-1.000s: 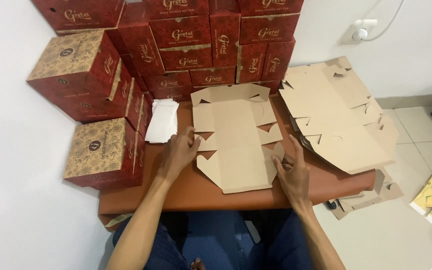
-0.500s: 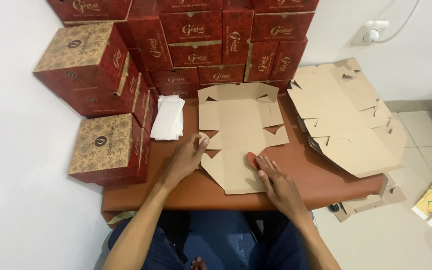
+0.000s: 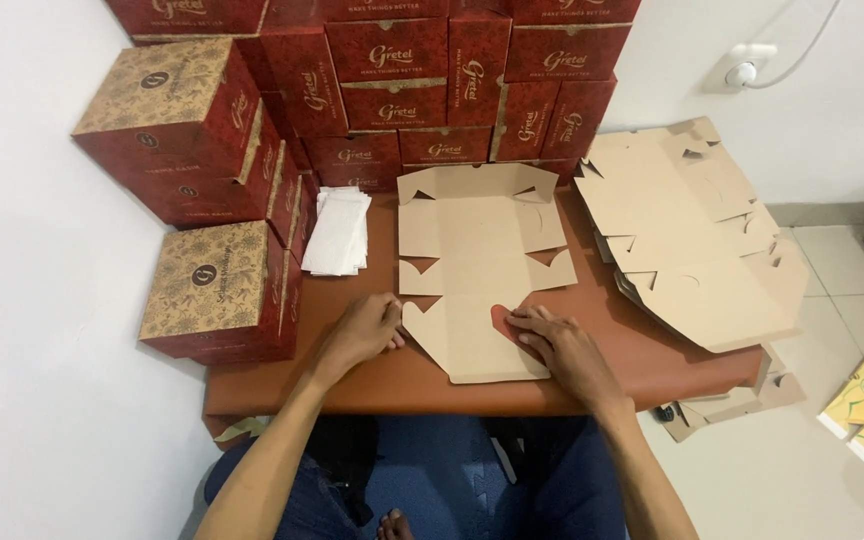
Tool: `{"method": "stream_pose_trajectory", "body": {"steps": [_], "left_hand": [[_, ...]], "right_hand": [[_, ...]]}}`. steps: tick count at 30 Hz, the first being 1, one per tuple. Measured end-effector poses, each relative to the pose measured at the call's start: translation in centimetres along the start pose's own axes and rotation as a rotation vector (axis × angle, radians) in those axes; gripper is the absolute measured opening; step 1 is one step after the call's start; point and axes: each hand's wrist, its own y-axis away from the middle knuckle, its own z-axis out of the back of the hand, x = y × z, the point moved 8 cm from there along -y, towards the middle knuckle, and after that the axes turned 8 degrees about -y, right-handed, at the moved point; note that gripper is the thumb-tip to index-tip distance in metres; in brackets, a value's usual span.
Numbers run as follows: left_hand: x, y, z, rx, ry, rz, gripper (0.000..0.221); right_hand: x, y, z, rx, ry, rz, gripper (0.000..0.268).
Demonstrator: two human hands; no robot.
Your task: The person is seen folding a flat cardboard cutout into a small box, carefully tucking in the flaps to secure the shape.
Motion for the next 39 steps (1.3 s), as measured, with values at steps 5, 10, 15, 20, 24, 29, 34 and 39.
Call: {"method": "stream_pose_trajectory", "body": {"steps": [5,10,15,20,24,29,34,39], "left_hand": [[-2.1,1.7,-0.1,0.014,0.036,-0.045,0.037],[-6.8,4.5,0.8,-0.027,-0.081,-0.225,0.032],[-7.8,4.2,-2.9,-0.105,-0.395,-0.61,0.04],[-7.9,4.0,-6.5,0.047,-0.63,-0.627,0.056],[-7.0,3.5,-7.8,0.078,-0.769,-0.639,0.06],[-6.2,2.6,-8.2,0.097,-0.765,-0.629,0.057],[-6.0,1.8,-8.2,-0.004,-0.734,-0.662,0.051],[-7.2,2.4,-6.6,-0.367,-0.592,-0.71,0.074]], "right_hand": [[2.0,0.9,0.0,-0.001,0.034,0.055,0.037],[1.6,0.8,0.0,-0.02,0.077,0.106,0.035],[1.0,0.8,0.0,-0.038,0.053,0.126,0.035],[1.2,0.8,0.2,-0.033,0.051,0.127,0.037],[0.8,0.7,0.0,-0.032,0.056,0.141,0.036],[1.1,0.7,0.0,-0.044,0.057,0.14,0.035],[0.2,0.9,-0.2,-0.049,0.039,0.147,0.045],[-2.4,0.9,0.7,-0.146,-0.217,-0.058,0.071]]}}
